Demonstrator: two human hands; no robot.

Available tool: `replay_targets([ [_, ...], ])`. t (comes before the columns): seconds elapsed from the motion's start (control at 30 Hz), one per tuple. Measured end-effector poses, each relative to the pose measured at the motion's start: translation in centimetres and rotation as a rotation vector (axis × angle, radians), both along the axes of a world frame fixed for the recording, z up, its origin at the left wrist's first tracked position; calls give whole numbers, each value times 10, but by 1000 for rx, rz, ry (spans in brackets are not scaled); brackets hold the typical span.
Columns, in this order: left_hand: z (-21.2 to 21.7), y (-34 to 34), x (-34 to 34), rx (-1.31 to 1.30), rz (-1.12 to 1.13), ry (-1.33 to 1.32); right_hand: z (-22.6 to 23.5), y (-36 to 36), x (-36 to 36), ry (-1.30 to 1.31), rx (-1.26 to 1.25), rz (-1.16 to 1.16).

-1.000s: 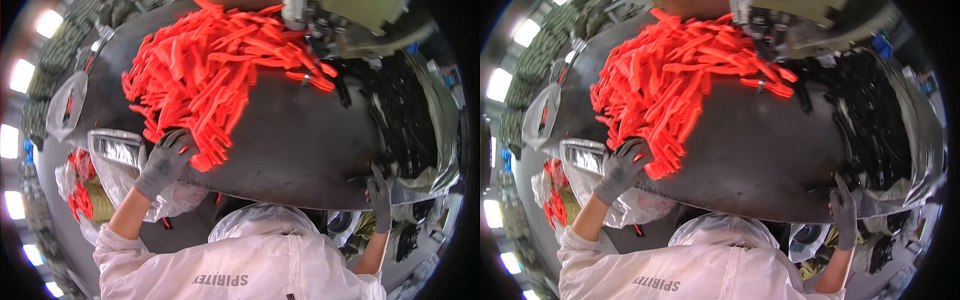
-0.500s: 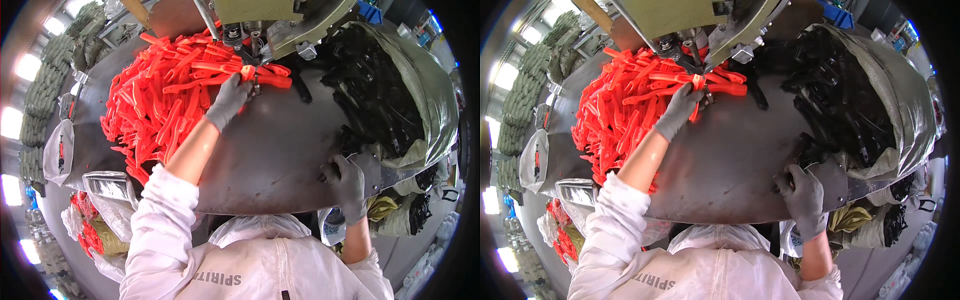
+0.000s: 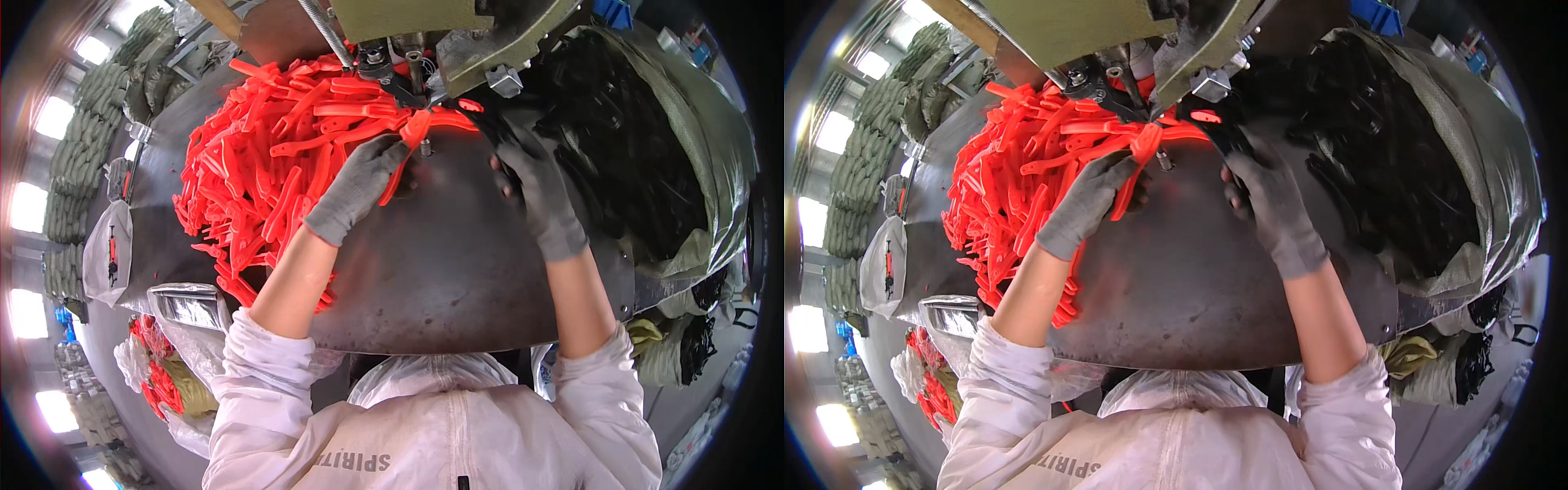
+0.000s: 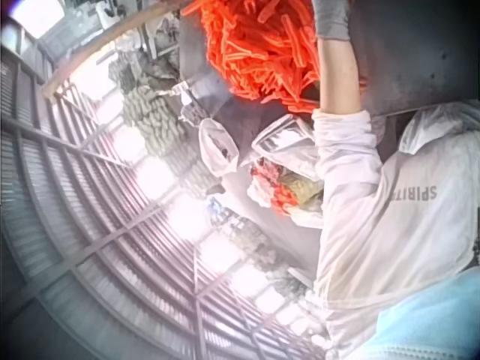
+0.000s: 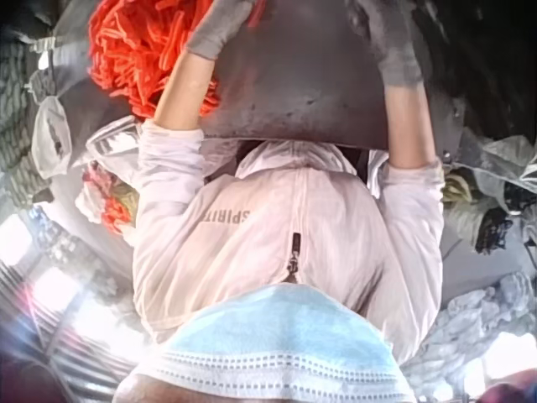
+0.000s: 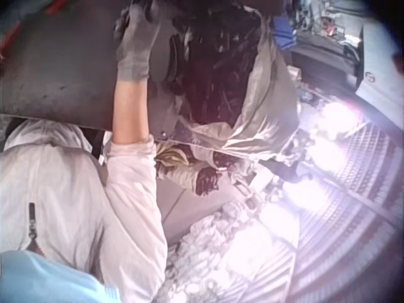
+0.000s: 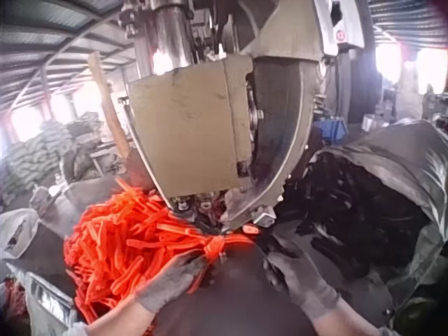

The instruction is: The person assembles hardware components by hand-fitting plastic handles and metal frames, then uses an assembly press to complete the hardware assemblies.

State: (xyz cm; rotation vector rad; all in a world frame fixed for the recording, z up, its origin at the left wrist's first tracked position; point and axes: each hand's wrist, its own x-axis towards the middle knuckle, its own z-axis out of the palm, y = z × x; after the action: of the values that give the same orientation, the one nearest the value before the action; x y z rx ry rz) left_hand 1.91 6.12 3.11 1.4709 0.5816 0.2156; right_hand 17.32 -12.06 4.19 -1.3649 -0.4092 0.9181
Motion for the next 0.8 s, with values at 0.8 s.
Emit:
replay_targets([
  [0.8, -4, 63, 19, 1497, 112, 315, -13, 47, -5, -106, -261, 270],
])
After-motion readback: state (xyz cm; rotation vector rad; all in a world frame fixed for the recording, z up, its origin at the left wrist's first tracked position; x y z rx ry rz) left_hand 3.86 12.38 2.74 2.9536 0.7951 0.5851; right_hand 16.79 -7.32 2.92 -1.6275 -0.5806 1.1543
